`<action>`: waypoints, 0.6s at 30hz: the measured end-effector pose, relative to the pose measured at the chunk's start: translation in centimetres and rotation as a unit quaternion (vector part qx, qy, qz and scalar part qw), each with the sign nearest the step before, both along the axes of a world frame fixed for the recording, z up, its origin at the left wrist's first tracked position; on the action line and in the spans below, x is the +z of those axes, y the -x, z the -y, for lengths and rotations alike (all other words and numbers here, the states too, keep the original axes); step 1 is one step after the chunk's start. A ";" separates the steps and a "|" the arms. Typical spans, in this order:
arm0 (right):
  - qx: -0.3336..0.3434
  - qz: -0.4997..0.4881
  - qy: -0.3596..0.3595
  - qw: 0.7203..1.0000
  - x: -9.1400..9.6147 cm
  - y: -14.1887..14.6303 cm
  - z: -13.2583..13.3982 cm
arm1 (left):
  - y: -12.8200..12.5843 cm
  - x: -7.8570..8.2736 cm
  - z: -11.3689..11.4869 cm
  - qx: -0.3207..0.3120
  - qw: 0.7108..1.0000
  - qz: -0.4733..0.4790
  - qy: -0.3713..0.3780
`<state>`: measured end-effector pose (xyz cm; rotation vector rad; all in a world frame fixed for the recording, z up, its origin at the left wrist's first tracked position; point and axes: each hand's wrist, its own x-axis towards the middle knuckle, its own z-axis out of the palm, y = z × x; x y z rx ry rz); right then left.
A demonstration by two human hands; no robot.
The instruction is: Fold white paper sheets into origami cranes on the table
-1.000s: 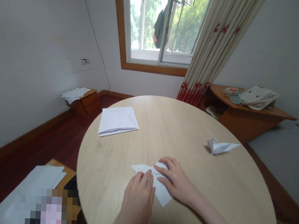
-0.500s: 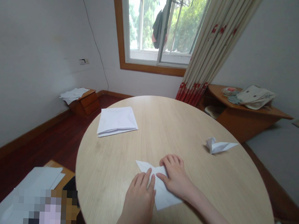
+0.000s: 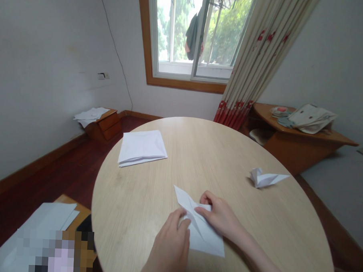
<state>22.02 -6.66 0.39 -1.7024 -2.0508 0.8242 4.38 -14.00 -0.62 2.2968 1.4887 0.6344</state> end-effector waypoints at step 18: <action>0.081 -0.242 -0.031 0.966 1.4 0.5 2.2 | -0.5 1.0 0.0 -0.065 0.934 0.303 0.180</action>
